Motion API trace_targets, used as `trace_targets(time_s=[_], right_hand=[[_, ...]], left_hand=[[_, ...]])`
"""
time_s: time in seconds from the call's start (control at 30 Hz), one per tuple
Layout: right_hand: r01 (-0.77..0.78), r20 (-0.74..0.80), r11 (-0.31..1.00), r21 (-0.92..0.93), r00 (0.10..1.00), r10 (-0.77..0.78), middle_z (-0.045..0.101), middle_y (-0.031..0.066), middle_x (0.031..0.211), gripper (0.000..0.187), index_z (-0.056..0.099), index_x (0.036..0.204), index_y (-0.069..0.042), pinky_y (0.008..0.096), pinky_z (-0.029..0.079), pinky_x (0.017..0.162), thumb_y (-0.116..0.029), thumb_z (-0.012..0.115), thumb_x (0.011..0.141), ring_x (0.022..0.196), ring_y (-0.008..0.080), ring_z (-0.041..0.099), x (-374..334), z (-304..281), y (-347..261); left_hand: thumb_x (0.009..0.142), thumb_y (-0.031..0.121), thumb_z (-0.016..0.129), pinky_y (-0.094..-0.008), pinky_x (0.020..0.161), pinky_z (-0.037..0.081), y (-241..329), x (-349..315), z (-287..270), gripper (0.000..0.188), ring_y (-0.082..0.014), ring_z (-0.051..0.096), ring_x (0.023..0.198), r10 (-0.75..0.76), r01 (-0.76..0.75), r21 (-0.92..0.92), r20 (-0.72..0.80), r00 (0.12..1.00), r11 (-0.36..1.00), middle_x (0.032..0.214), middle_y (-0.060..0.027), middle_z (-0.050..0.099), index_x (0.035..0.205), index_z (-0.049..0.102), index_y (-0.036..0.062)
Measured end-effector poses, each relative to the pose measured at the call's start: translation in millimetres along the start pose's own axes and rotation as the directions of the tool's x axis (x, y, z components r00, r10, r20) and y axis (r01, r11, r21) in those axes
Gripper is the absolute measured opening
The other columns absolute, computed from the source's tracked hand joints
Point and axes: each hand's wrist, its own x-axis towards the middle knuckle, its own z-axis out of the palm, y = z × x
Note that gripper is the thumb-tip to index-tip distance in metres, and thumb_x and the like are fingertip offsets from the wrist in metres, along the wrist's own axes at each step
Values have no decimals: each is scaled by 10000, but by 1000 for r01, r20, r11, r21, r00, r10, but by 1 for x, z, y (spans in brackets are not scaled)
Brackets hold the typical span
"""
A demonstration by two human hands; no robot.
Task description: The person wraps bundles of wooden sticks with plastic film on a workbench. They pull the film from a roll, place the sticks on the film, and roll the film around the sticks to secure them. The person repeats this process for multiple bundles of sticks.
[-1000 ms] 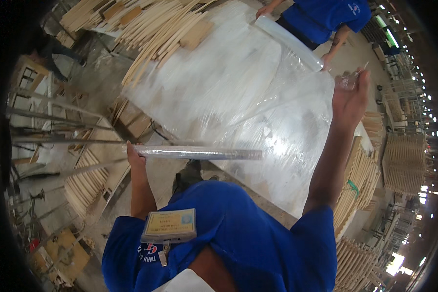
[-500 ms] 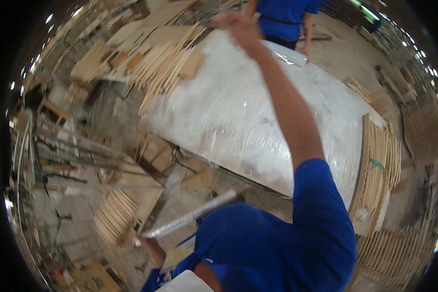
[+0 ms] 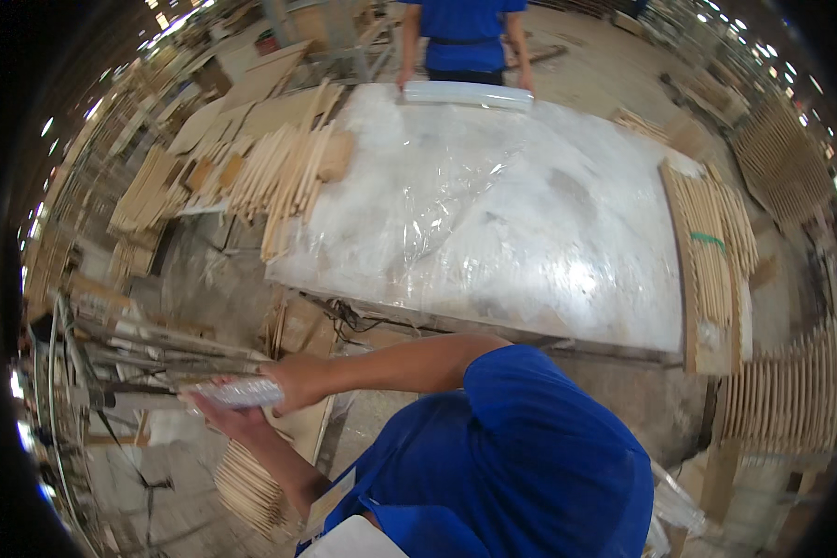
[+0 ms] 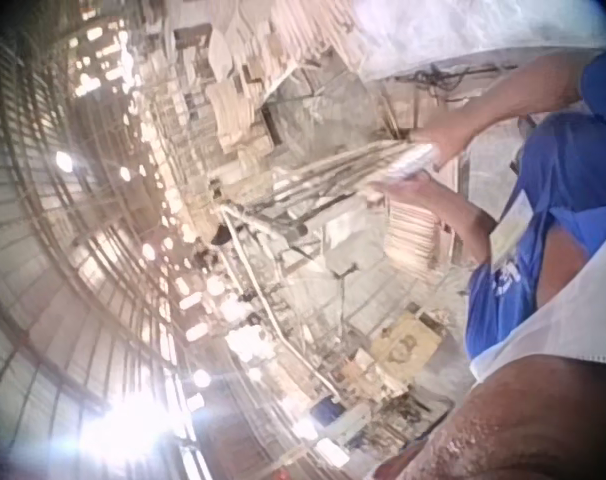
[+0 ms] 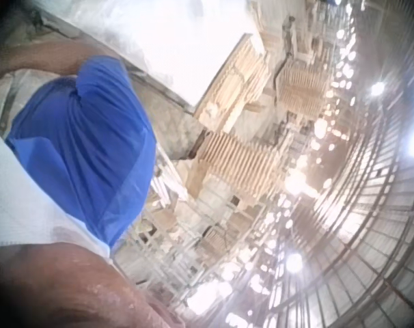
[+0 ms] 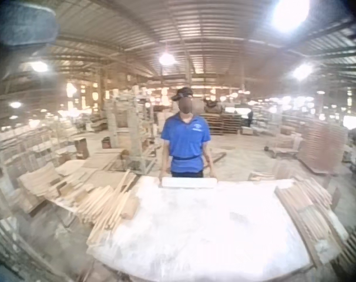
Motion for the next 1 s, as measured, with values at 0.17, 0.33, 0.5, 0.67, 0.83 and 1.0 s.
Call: trace_targets(time_s=[0.17,0.33,0.5,0.67,0.83,1.0], right_hand=[[-409,-647,886,-221,741,180,732,145,1048,547,618,1217,-60,531,575,829,-418,807,848,985,398,734,-136,-32,68],[-421,-443,860,289,737,510,738,111,856,378,675,1077,-15,472,597,732,-311,816,889,820,323,751,-228,-53,37],[-113,-279,568,815,784,555,727,71,863,437,724,999,16,441,589,800,-389,848,890,838,297,732,-333,-40,23],[-528,-742,620,580,-30,669,739,126,900,409,687,1129,-15,406,594,723,-280,831,853,795,258,742,-415,34,-3],[482,-573,375,792,371,731,685,125,790,385,648,1056,24,373,580,576,-201,835,807,669,237,703,-500,67,-27],[484,-692,560,673,145,707,673,111,777,473,639,1114,29,324,544,544,-250,881,819,595,207,657,-594,96,-55]], left_hand=[[1039,554,673,-440,926,556,62,118,107,566,-255,626,1004,-82,58,120,205,975,991,1105,-83,634,1285,611,48],[1010,313,781,-381,938,549,-4,91,242,433,-191,635,990,-56,484,-191,891,451,854,1085,-77,631,1289,560,66],[1000,363,732,-357,726,506,-143,-102,331,440,-158,560,747,-18,929,161,986,-164,332,936,-32,605,1296,567,83],[1038,401,701,-418,857,570,-162,-295,412,417,-237,675,897,-470,336,374,837,279,865,969,-111,662,1212,619,31],[1013,430,713,-392,785,566,-208,-450,349,439,-222,668,817,-103,742,651,759,-643,161,884,-60,627,1226,552,81],[990,406,750,-415,722,580,-207,-600,286,394,-226,668,763,-82,564,824,567,-819,61,862,-55,633,1127,582,77]])
